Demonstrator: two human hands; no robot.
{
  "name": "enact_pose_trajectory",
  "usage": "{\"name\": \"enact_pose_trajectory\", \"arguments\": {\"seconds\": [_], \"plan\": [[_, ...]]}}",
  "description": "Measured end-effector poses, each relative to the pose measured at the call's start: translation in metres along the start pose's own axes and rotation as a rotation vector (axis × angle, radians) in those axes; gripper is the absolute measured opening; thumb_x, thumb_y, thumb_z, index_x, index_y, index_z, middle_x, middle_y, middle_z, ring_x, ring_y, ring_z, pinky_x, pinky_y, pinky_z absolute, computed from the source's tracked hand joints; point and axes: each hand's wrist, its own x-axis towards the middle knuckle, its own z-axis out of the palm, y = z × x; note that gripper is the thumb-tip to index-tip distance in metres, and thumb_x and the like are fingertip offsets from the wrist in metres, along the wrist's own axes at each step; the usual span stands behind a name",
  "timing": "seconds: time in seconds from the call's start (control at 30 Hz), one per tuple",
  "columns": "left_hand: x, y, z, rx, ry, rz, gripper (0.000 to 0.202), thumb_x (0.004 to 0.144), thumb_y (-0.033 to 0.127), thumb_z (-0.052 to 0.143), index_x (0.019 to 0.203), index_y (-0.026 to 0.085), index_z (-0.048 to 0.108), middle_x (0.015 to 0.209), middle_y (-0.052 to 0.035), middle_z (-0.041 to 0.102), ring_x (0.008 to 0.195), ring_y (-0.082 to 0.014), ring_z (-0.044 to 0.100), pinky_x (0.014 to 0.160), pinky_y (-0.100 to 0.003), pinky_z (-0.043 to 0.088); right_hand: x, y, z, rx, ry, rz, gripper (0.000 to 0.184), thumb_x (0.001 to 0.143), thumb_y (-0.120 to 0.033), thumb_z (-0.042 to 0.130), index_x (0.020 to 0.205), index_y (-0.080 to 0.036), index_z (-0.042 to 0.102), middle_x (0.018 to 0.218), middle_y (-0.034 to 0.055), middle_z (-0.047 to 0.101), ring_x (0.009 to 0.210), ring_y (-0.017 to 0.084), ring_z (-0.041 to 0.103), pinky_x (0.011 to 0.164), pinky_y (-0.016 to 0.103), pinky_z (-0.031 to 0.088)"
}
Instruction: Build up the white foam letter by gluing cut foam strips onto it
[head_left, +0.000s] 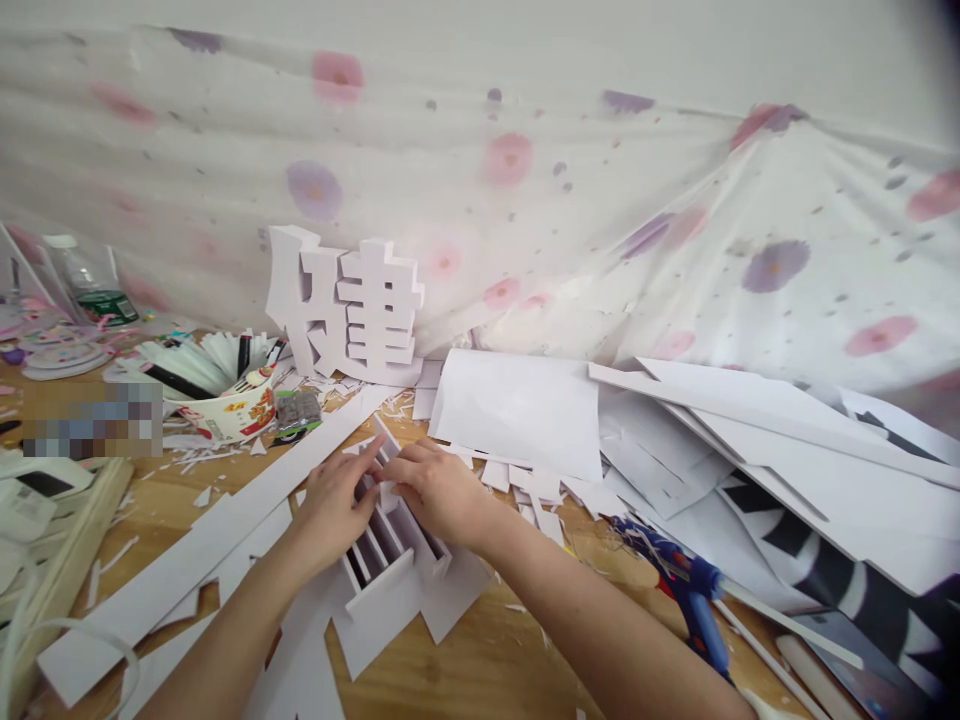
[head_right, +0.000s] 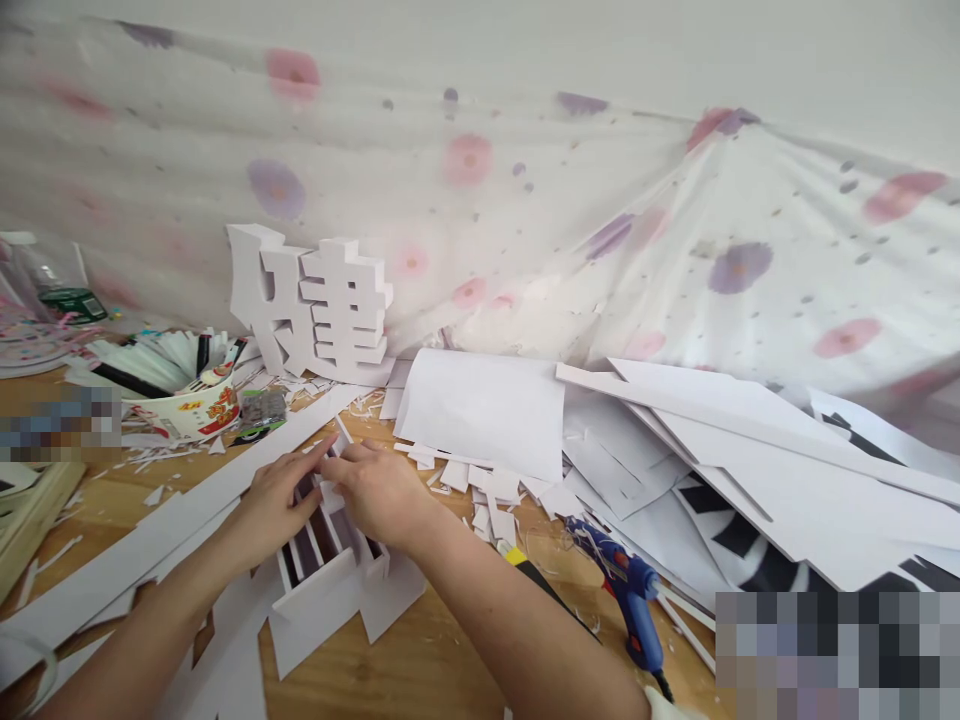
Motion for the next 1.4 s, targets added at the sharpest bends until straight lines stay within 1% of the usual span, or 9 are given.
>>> {"name": "enact_pose_trajectory", "arguments": {"seconds": [0.2,0.37,0.5,0.7,0.83,1.0,1.17,1.3,1.4], "plan": [[0.0,-0.002,-0.001,-0.122,0.016,-0.022,0.044,0.08,0.026,0.045,0.125,0.026,0.045,0.09,-0.002,0.065,0.09,-0.0209,0.056,0.086,-0.041,0.038,0.0,0.001,0.003,-0.053,-0.06,0.006,0.016,0.08,-0.011,0.05,0.086,-0.017,0.064,0.081,0.0036,0.057,0.077,0.015,0.048,0.075,0.025,0.037],[0.005,-0.015,-0.002,-0.438,0.206,-0.184,0.041,0.082,0.033,0.043,0.121,0.021,0.041,0.101,-0.0061,0.061,0.095,-0.0198,0.056,0.081,-0.034,0.044,0.007,-0.004,0.0,-0.109,-0.128,0.05,0.012,0.077,-0.014,0.055,0.076,-0.017,0.067,0.077,0.0031,0.06,0.076,0.016,0.05,0.07,0.025,0.037],[0.006,-0.019,0.004,-0.414,0.234,-0.209,0.038,0.08,0.031,0.044,0.116,0.021,0.042,0.099,-0.0067,0.061,0.097,-0.0214,0.057,0.085,-0.038,0.044,0.007,-0.003,-0.004,-0.055,-0.131,0.043,0.012,0.078,-0.014,0.055,0.075,-0.018,0.066,0.075,0.0029,0.06,0.073,0.016,0.052,0.067,0.025,0.037],[0.002,-0.017,0.011,-0.284,0.134,-0.221,0.038,0.081,0.028,0.041,0.118,0.021,0.041,0.104,-0.0078,0.06,0.101,-0.0224,0.056,0.086,-0.039,0.043,-0.006,0.01,-0.006,0.54,0.159,0.233,0.009,0.079,-0.013,0.053,0.081,-0.019,0.06,0.08,0.0,0.058,0.073,0.011,0.054,0.069,0.023,0.042],[0.0,-0.014,0.006,-0.287,0.2,-0.228,0.034,0.082,0.032,0.042,0.115,0.022,0.044,0.107,-0.0084,0.058,0.104,-0.0231,0.054,0.083,-0.038,0.044,-0.016,0.023,-0.011,1.078,0.251,0.454,0.01,0.078,-0.028,0.056,0.076,-0.019,0.056,0.071,-0.0019,0.059,0.067,0.011,0.057,0.069,0.027,0.046],[-0.008,0.027,-0.004,-0.636,0.298,-0.19,0.028,0.078,0.041,0.053,0.1,0.023,0.051,0.106,-0.0057,0.059,0.104,-0.0214,0.053,0.086,-0.033,0.042,-0.04,0.012,-0.015,1.358,0.388,0.608,0.029,0.064,-0.04,0.07,0.068,-0.018,0.053,0.075,0.003,0.068,0.064,0.012,0.059,0.06,0.026,0.046],[-0.013,0.089,0.003,-1.203,-0.017,-0.254,0.029,0.075,0.045,0.059,0.088,0.02,0.054,0.084,-0.0031,0.063,0.08,-0.0171,0.06,0.074,-0.028,0.046,-0.065,-0.012,-0.012,1.363,0.547,0.622,0.028,0.065,-0.04,0.07,0.066,-0.017,0.055,0.067,0.0015,0.066,0.05,0.007,0.048,0.049,0.021,0.04],[-0.014,0.111,0.013,-1.242,-0.071,-0.287,0.028,0.074,0.045,0.061,0.074,0.018,0.053,0.064,0.0027,0.056,0.058,-0.0097,0.052,0.059,-0.021,0.044,-0.088,-0.01,-0.017,1.277,0.493,0.606,0.029,0.068,-0.042,0.068,0.066,-0.018,0.053,0.062,-0.0013,0.059,0.052,0.008,0.046,0.049,0.021,0.038],[-0.016,0.115,0.02,-1.19,-0.218,-0.24,0.031,0.069,0.046,0.065,0.078,0.018,0.055,0.064,0.003,0.054,0.057,-0.01,0.05,0.052,-0.021,0.043,-0.109,-0.001,-0.03,1.157,0.414,0.616,0.032,0.074,-0.048,0.059,0.067,-0.019,0.048,0.055,-0.0057,0.048,0.049,0.007,0.04,0.047,0.02,0.034]]}}
